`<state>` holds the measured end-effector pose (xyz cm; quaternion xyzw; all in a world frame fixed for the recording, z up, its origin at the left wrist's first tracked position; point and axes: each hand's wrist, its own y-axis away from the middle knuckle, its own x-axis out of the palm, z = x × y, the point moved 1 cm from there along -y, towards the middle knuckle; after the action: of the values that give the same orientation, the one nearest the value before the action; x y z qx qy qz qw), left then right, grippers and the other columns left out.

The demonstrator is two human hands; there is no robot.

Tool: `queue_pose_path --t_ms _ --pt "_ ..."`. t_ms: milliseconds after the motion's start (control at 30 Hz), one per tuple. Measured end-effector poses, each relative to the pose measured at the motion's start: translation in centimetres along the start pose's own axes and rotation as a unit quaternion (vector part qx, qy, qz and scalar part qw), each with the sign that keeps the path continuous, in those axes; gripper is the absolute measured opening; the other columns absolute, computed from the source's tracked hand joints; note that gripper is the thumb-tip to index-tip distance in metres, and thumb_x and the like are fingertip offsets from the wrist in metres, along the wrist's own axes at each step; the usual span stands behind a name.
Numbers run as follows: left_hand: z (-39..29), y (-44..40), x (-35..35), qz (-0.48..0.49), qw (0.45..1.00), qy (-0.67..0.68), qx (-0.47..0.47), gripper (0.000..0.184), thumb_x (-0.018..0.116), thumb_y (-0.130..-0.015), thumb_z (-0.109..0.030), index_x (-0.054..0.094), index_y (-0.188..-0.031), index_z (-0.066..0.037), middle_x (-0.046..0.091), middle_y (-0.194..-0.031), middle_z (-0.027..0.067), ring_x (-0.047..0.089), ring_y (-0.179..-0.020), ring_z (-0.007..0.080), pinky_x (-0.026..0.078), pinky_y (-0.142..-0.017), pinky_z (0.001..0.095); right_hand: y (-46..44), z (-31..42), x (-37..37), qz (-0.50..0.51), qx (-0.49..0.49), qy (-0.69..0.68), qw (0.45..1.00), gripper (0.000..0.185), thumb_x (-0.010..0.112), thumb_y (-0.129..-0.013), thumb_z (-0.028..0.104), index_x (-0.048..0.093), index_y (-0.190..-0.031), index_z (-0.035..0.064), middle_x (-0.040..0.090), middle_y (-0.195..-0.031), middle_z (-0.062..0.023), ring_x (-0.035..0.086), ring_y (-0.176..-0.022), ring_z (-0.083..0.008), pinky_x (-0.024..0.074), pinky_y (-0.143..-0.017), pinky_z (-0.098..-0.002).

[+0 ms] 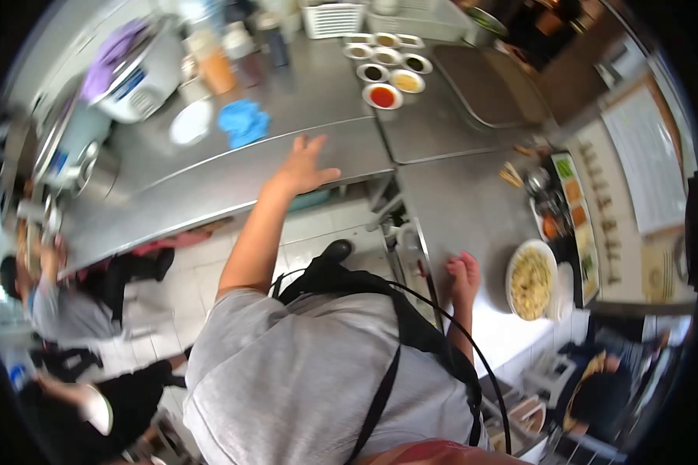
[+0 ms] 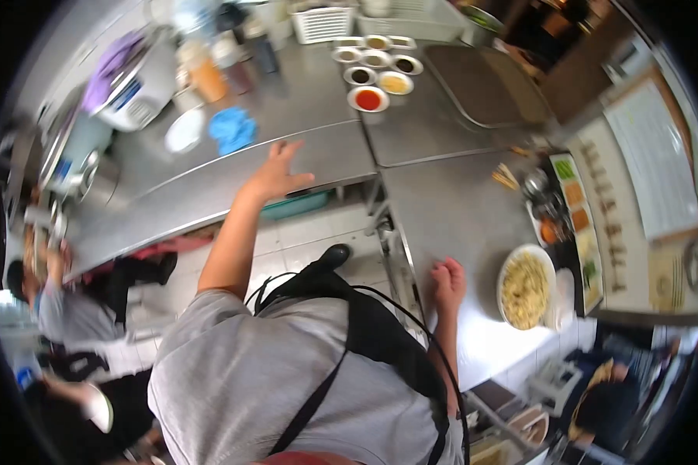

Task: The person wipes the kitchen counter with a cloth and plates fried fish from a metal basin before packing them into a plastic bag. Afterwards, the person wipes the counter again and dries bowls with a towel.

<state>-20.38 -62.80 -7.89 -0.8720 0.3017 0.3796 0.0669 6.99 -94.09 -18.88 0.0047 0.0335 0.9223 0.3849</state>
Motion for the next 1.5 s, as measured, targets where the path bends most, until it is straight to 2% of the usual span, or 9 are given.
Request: queue_pose_path --t_ms 400,667,767,867,900,967,1133,1300,1500 --pt "13.1 2.3 -11.6 -0.086 0.978 -0.057 -0.179 0.078 0.063 -0.064 -0.043 0.031 -0.124 -0.004 0.028 -0.123 0.0281 0.034 -0.110 0.0434 0.035 -0.088 0.0430 -0.2 1.9 3.7 -0.138 0.020 0.074 0.987 0.017 0.052 -0.079 0.013 0.051 -0.094 0.0029 0.054 -0.074 -0.0027 0.049 -0.060 -0.0060 0.0395 -0.053 -0.0173" --pt "19.6 -10.6 -9.2 -0.186 0.961 -0.161 -0.123 0.085 0.056 -0.065 -0.055 0.029 -0.124 0.001 0.023 -0.127 0.0287 0.018 -0.119 0.0433 0.016 -0.098 0.0469 -2.6 -1.3 7.3 -0.320 -0.038 0.215 0.922 0.021 0.052 -0.078 0.014 0.053 -0.092 -0.0007 0.054 -0.073 -0.0048 0.048 -0.063 -0.0092 0.0405 -0.058 -0.0228" --pt "21.6 -13.4 -9.1 -0.256 0.941 -0.220 -0.033 0.072 0.055 -0.069 -0.045 0.036 -0.120 0.001 0.030 -0.123 0.0285 0.024 -0.116 0.0435 0.020 -0.096 0.0452 -1.1 -1.3 11.0 -0.250 0.010 0.229 0.941 0.020 0.052 -0.078 0.012 0.052 -0.094 -0.0001 0.054 -0.073 -0.0035 0.049 -0.065 -0.0088 0.0406 -0.059 -0.0210" --pt "21.3 -15.5 -7.8 -0.169 0.954 -0.202 0.147 0.063 0.056 -0.070 -0.039 0.040 -0.118 -0.002 0.032 -0.124 0.0242 0.025 -0.116 0.0418 0.021 -0.096 0.0463 1.3 -3.5 14.2 -0.169 0.047 0.113 0.978 0.018 0.051 -0.079 0.013 0.051 -0.094 0.0030 0.053 -0.072 -0.0015 0.050 -0.063 -0.0087 0.0407 -0.056 -0.0211" --pt "21.2 -16.7 -7.5 -0.174 0.950 -0.197 0.167 0.061 0.055 -0.070 -0.037 0.042 -0.117 -0.002 0.034 -0.123 0.0236 0.026 -0.115 0.0415 0.022 -0.096 0.0459 2.8 -1.3 17.2 -0.175 0.156 0.141 0.962 0.020 0.050 -0.080 0.011 0.050 -0.099 0.0039 0.051 -0.070 -0.0004 0.047 -0.058 -0.0060 0.0390 -0.050 -0.0207" --pt "21.2 -19.6 -7.2 -0.180 0.945 -0.181 0.205 0.057 0.055 -0.070 -0.035 0.044 -0.115 -0.003 0.037 -0.121 0.0226 0.029 -0.113 0.0410 0.023 -0.095 0.0452 5.7 -7.6 16.3 -0.113 0.099 0.249 0.957 0.020 0.048 -0.079 0.012 0.051 -0.098 0.0045 0.055 -0.070 -0.0022 0.051 -0.058 -0.0091 0.0395 -0.051 -0.0214" --pt "17.9 -24.2 -4.9 -0.191 0.944 -0.177 0.204 0.053 0.055 -0.069 -0.033 0.047 -0.112 -0.003 0.042 -0.117 0.0208 0.032 -0.110 0.0403 0.024 -0.095 0.0439 14.5 -7.4 20.6 0.042 0.281 0.421 0.861 0.034 0.055 -0.071 0.028 0.056 -0.098 0.0069 0.060 -0.082 -0.0169 0.056 -0.080 -0.0320 0.0443 -0.071 -0.0377" --pt "12.5 -20.6 0.8 -0.111 0.930 -0.092 0.338 0.044 0.060 -0.064 -0.020 0.052 -0.104 -0.003 0.049 -0.107 0.0185 0.039 -0.104 0.0367 0.031 -0.090 0.0416 22.7 -13.0 18.4 0.138 0.428 0.426 0.785 0.037 0.053 -0.073 0.031 0.056 -0.099 0.0057 0.058 -0.086 -0.0180 0.056 -0.082 -0.0317 0.0442 -0.072 -0.0373" --pt "10.1 -13.3 1.4 -0.078 0.935 0.046 0.344 0.039 0.059 -0.060 -0.005 0.054 -0.098 -0.005 0.053 -0.098 0.0155 0.047 -0.094 0.0323 0.036 -0.083 0.0389 22.1 -13.5 14.7 0.119 0.435 0.378 0.809 0.036 0.052 -0.073 0.030 0.056 -0.100 0.0052 0.058 -0.087 -0.0172 0.055 -0.083 -0.0301 0.0439 -0.073 -0.0365"
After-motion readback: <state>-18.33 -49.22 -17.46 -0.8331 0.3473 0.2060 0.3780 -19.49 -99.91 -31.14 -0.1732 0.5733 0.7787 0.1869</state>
